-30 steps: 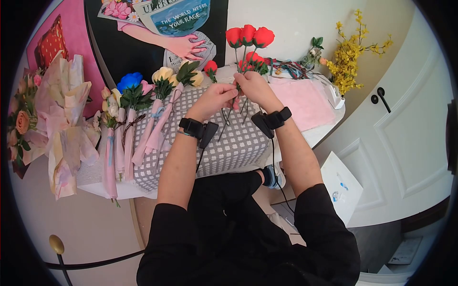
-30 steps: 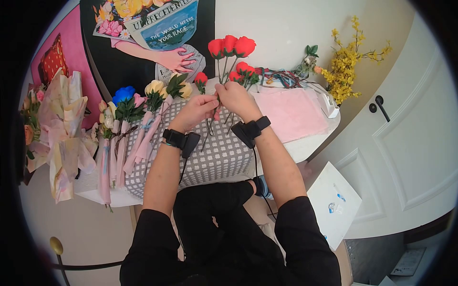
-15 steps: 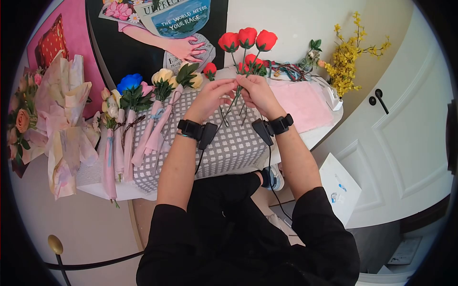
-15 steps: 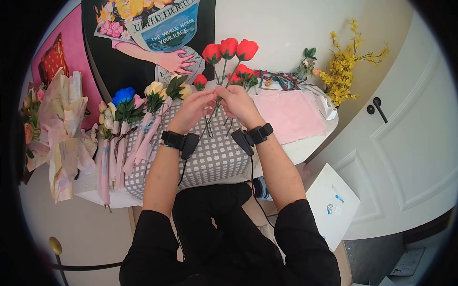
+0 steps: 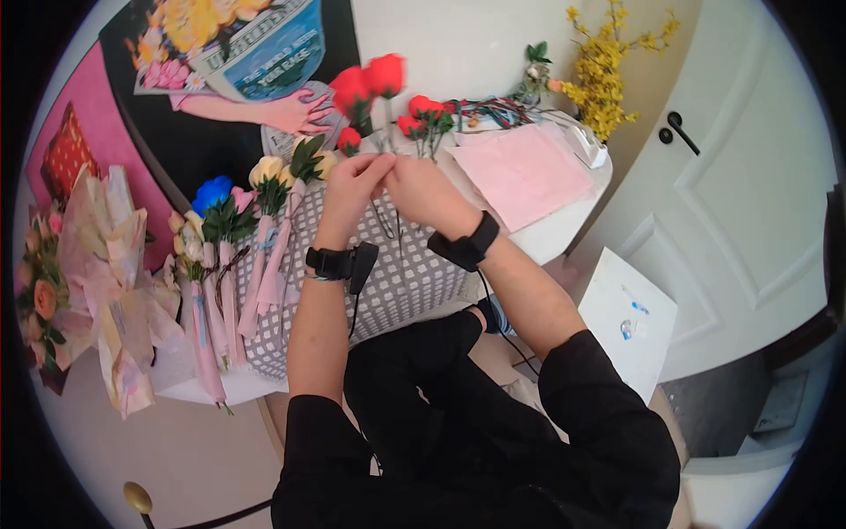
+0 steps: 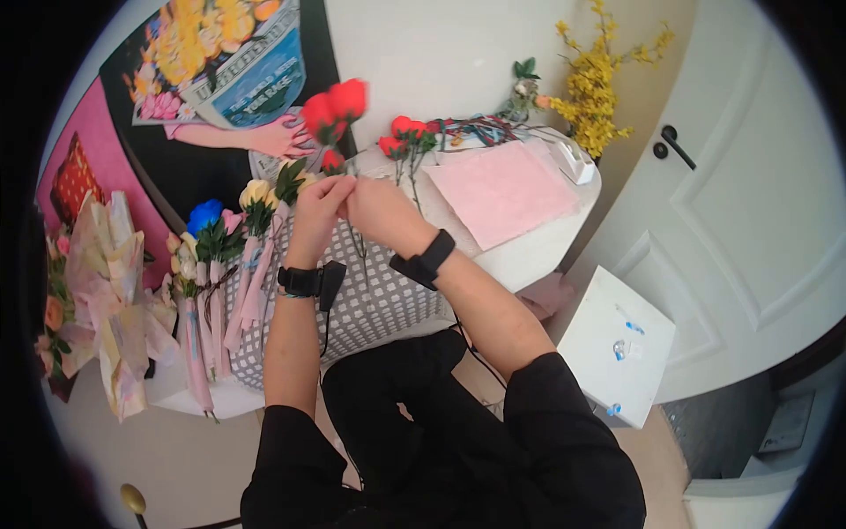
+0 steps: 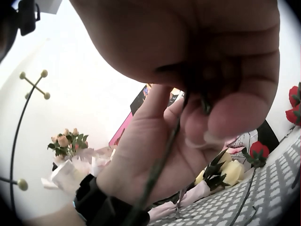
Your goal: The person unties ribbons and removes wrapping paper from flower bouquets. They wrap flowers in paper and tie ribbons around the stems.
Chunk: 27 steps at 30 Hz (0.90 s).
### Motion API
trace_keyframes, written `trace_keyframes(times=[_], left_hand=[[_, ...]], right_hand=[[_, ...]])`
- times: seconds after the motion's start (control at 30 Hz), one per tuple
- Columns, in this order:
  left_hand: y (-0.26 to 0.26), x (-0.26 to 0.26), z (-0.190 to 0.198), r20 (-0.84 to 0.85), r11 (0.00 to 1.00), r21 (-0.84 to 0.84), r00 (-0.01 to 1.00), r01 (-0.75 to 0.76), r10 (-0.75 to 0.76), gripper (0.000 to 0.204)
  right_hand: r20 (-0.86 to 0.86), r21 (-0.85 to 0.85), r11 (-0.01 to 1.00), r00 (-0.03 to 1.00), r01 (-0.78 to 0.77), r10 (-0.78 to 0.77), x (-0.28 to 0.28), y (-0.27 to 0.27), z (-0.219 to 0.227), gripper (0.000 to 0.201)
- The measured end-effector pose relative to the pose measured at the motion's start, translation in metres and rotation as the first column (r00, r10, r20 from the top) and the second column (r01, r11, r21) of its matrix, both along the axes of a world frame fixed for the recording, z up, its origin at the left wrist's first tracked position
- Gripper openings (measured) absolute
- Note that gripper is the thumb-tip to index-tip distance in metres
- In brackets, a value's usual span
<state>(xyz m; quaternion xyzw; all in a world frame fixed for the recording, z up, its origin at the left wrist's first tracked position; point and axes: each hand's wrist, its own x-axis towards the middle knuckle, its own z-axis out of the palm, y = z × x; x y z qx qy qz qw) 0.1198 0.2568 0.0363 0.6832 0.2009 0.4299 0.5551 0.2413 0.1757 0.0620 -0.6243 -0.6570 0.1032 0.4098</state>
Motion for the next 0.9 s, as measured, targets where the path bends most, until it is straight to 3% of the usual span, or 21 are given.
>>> trace_keyframes(times=[0.07, 0.1, 0.23, 0.3, 0.33, 0.37, 0.4, 0.53, 0.6, 0.67, 0.7, 0.73, 0.77, 0.83, 0.9], left_hand=[[-0.004, 0.005, 0.002, -0.049, 0.999, 0.030, 0.999, -0.021, 0.022, 0.029], [-0.012, 0.005, 0.005, -0.047, 0.999, 0.004, 0.998, -0.049, 0.049, 0.031], [-0.031, 0.001, 0.001, -0.078, 0.991, 0.044, 0.988, -0.129, 0.132, 0.035], [-0.047, -0.001, 0.001, -0.110, 0.987, 0.060, 0.982, -0.151, 0.157, 0.032], [-0.058, 0.001, -0.002, -0.049, 0.988, 0.011, 0.987, -0.155, 0.156, 0.032], [-0.069, 0.002, -0.003, 0.014, 0.986, -0.038, 0.987, -0.162, 0.163, 0.031], [-0.076, 0.001, -0.008, 0.013, 0.983, -0.039, 0.983, -0.180, 0.181, 0.031], [-0.113, -0.003, -0.016, -0.070, 0.979, 0.070, 0.978, -0.194, 0.198, 0.035], [-0.135, -0.003, -0.019, -0.107, 0.972, 0.134, 0.973, -0.191, 0.206, 0.035], [-0.151, -0.007, -0.022, -0.093, 0.974, 0.140, 0.977, -0.176, 0.190, 0.034], [-0.158, -0.009, -0.023, -0.079, 0.978, 0.147, 0.983, -0.151, 0.163, 0.033], [-0.165, -0.010, -0.024, -0.067, 0.980, 0.154, 0.989, -0.124, 0.135, 0.032], [-0.172, -0.013, -0.020, -0.069, 0.980, 0.155, 0.988, -0.129, 0.141, 0.032], [-0.186, -0.023, -0.010, -0.210, 0.993, 0.107, 0.974, -0.057, 0.078, 0.030], [-0.191, -0.030, -0.007, -0.224, 0.999, 0.054, 0.974, -0.009, 0.021, 0.028]], right_hand=[[0.306, 0.188, 0.981, 0.952, -0.045, -0.015, -0.003, -0.005, -0.005, 0.033], [0.220, 0.108, 0.994, 0.975, -0.008, -0.016, -0.004, -0.012, -0.002, 0.033], [0.136, 0.106, 0.994, 0.991, -0.023, 0.008, -0.005, -0.036, -0.007, 0.029], [0.018, 0.231, 0.973, 1.000, -0.003, -0.002, -0.009, -0.044, -0.016, 0.027], [0.014, 0.230, 0.973, 1.000, -0.010, 0.007, -0.008, -0.050, -0.020, 0.027], [-0.241, 0.055, 0.993, 0.964, -0.102, 0.112, -0.010, -0.065, -0.014, 0.028], [-0.489, -0.095, 0.967, 0.857, -0.238, 0.163, -0.012, -0.078, -0.012, 0.033], [-0.547, -0.114, 0.973, 0.830, -0.200, 0.107, -0.017, -0.116, -0.033, 0.040], [-0.405, -0.068, 0.993, 0.913, -0.096, 0.061, -0.017, -0.128, -0.047, 0.046], [-0.414, 0.014, 0.997, 0.907, -0.081, 0.079, -0.016, -0.146, -0.057, 0.036], [-0.644, -0.039, 0.967, 0.746, -0.252, 0.169, -0.014, -0.154, -0.059, 0.030], [-0.830, -0.043, 0.905, 0.519, -0.423, 0.203, -0.012, -0.162, -0.060, 0.025], [-0.831, -0.042, 0.903, 0.516, -0.427, 0.206, -0.009, -0.169, -0.062, 0.025], [-0.924, 0.152, 0.811, 0.211, -0.565, 0.320, -0.008, -0.181, -0.065, 0.016], [-0.934, 0.170, 0.812, 0.172, -0.559, 0.314, -0.015, -0.192, -0.062, 0.016]])
